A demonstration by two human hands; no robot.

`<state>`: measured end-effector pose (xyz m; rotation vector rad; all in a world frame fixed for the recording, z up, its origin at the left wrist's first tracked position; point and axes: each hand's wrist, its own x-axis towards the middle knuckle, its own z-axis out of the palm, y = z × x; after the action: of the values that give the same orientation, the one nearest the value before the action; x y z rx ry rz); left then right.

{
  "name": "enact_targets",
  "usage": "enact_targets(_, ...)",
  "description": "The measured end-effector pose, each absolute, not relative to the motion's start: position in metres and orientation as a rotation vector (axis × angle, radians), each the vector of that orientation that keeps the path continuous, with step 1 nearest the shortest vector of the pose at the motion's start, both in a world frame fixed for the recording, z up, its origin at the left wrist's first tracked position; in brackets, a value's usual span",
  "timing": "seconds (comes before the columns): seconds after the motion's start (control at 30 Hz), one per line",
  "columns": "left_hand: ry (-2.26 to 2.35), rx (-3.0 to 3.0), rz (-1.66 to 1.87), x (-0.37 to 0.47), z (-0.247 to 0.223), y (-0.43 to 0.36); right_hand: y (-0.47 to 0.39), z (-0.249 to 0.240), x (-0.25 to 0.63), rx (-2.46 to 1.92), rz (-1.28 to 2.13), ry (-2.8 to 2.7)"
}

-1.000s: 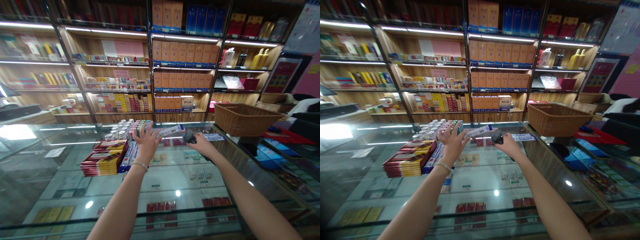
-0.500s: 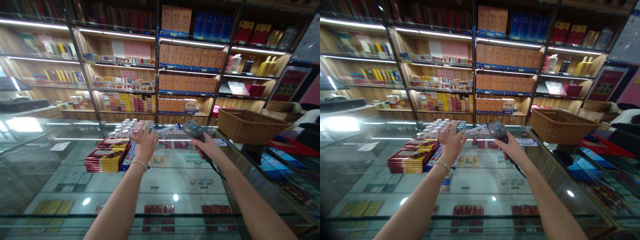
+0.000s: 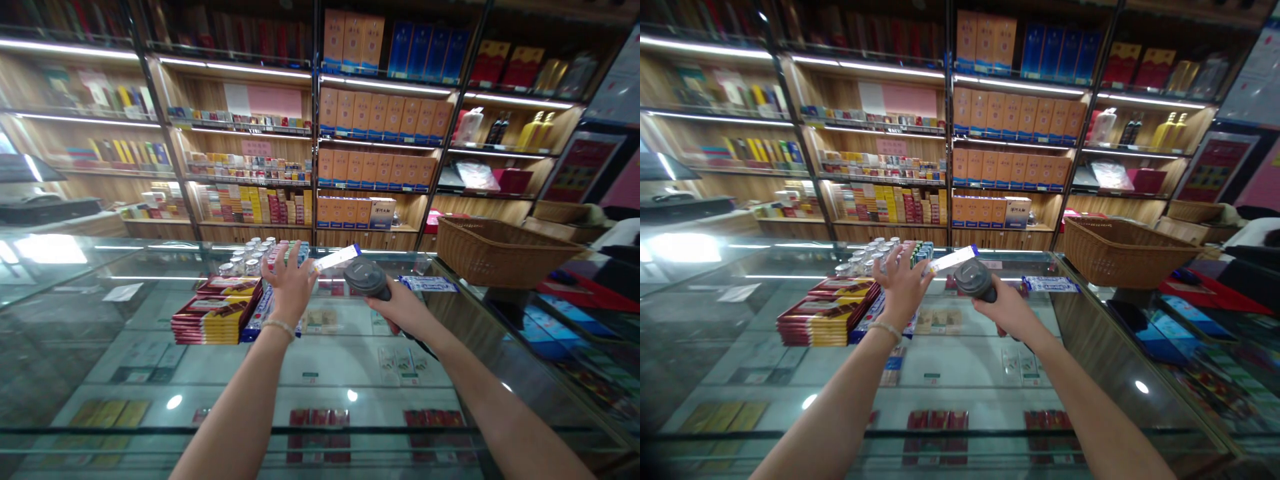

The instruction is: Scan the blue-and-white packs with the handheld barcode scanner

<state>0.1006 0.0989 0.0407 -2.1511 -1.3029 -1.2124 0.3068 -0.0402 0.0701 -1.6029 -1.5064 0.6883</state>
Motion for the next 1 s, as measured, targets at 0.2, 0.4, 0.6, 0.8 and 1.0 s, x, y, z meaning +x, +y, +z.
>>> enact_targets(0.2,-1.297,-2.165,-1.223,0.101,0.041,0.098,-0.04,0.072,0.303,-1.563,0.67,-1.449)
enact_targets(0.4,-1.294,-2.159,-1.205,0.101,0.039,0.1,-0.036,0.069,0.311,-1.617,0.611,-1.462)
enact_targets(0.6,-1.308,-2.185,-1.237,0.102,0.039,0.1,-0.03,0.063,0.322,-1.834,0.121,-1.664)
enact_targets(0.8,-1.304,-2.208,-1.245,0.104,0.041,0.099,-0.023,0.058,0.338,-2.188,-0.202,-1.766)
enact_targets(1.0,-1.318,-2.226,-1.189,0.105,0.043,0.099,-0.015,0.043,0.35,-2.16,-0.321,-1.787)
